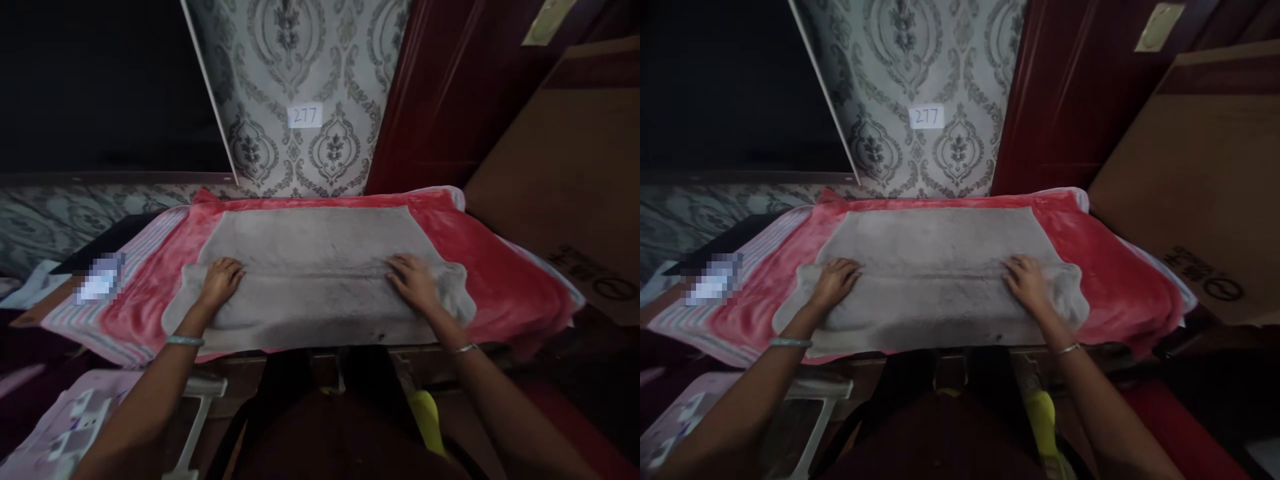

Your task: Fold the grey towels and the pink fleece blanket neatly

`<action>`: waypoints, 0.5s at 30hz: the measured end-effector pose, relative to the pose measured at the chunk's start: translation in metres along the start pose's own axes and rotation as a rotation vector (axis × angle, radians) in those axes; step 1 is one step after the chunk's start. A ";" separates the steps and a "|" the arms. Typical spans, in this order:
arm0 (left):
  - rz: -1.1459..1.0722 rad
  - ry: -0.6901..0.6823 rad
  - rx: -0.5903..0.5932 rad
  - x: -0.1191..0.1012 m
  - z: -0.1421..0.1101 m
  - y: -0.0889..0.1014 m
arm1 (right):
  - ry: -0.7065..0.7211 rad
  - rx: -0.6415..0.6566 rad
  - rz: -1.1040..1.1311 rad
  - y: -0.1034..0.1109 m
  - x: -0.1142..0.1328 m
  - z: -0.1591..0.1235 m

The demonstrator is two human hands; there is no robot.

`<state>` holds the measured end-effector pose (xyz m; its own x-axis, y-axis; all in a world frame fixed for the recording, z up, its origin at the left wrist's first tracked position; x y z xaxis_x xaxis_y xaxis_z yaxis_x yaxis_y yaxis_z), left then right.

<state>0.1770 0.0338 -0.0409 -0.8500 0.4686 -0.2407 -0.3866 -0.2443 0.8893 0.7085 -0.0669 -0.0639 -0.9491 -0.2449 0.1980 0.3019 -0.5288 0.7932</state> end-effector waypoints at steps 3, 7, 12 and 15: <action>0.045 0.013 -0.034 -0.001 -0.002 0.000 | 0.025 0.051 0.022 -0.017 0.015 0.008; 0.095 0.015 -0.070 -0.004 -0.005 -0.001 | 0.011 0.085 0.057 -0.024 0.017 0.012; 0.126 0.023 -0.081 -0.005 -0.004 -0.002 | -0.016 0.077 0.096 -0.024 0.017 0.007; 0.126 0.043 -0.049 -0.005 -0.003 -0.001 | -0.028 0.072 0.101 -0.025 0.017 0.006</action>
<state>0.1802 0.0291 -0.0415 -0.9071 0.3949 -0.1459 -0.2921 -0.3407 0.8937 0.6849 -0.0533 -0.0768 -0.9168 -0.2707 0.2937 0.3894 -0.4426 0.8077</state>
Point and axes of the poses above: each hand's wrist, its own z-axis towards the middle knuckle, its own y-axis out of the back of the hand, x = y × z, the point moved 3 cm from there along z, towards the middle knuckle, and after that the axes turned 1 degree about x, right-handed, at the moved point
